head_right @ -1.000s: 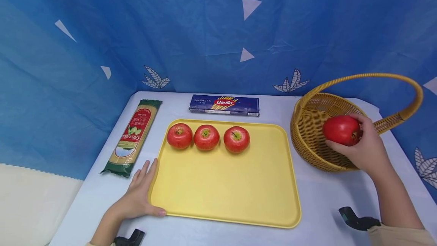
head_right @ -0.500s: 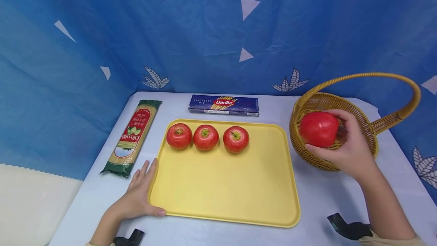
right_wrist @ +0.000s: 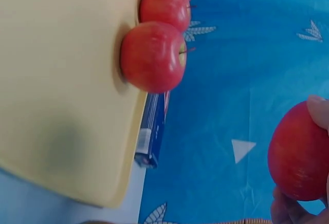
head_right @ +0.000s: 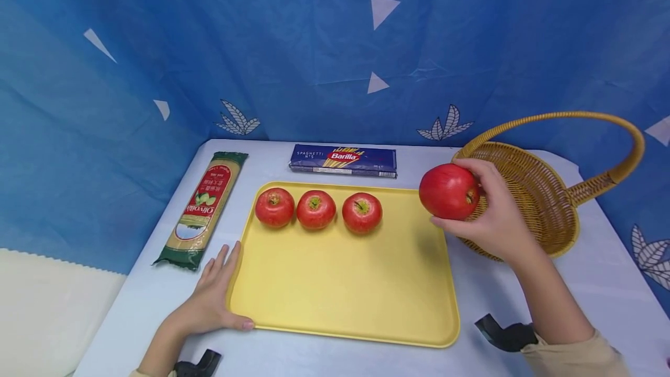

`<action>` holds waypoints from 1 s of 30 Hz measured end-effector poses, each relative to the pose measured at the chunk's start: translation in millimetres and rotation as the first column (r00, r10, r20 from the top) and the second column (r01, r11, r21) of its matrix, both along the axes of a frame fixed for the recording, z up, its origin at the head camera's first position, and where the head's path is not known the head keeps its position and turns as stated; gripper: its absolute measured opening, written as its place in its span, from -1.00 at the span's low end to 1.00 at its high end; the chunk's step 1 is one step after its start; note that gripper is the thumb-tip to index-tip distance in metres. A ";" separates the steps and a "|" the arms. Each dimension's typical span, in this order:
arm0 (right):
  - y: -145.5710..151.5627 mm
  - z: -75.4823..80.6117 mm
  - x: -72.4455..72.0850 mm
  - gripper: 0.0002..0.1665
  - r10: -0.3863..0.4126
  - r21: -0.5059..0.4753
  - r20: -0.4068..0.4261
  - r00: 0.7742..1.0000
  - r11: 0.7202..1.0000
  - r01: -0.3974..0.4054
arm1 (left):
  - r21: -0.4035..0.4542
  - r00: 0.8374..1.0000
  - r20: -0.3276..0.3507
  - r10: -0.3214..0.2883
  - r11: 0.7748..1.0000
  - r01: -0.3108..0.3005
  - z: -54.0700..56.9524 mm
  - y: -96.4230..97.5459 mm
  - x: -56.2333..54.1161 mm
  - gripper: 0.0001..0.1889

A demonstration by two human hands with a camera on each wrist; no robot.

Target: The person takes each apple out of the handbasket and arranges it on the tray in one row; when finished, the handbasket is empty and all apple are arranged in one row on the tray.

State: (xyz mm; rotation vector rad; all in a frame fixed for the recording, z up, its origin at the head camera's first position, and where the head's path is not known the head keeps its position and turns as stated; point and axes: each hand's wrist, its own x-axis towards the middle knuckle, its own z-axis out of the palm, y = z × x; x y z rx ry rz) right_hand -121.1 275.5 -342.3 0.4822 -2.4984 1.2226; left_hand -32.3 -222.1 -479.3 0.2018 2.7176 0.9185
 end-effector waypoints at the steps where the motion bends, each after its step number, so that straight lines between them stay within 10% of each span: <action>1: -2.4 -0.2 -1.3 0.25 -0.004 0.014 -0.005 1.000 1.000 0.004 | -0.001 1.000 0.003 0.002 1.000 -0.002 0.0 0.0 -0.3 0.66; 10: -17.5 -7.9 -9.4 0.14 -0.093 0.159 0.088 0.992 0.984 0.078 | -0.010 1.000 0.005 0.010 1.000 -0.010 0.1 0.7 -1.2 0.67; 30: -35.6 -57.2 -25.3 0.12 -0.055 0.351 0.308 0.950 0.935 -0.059 | -0.020 1.000 0.005 0.012 1.000 -0.012 0.9 1.3 0.2 0.67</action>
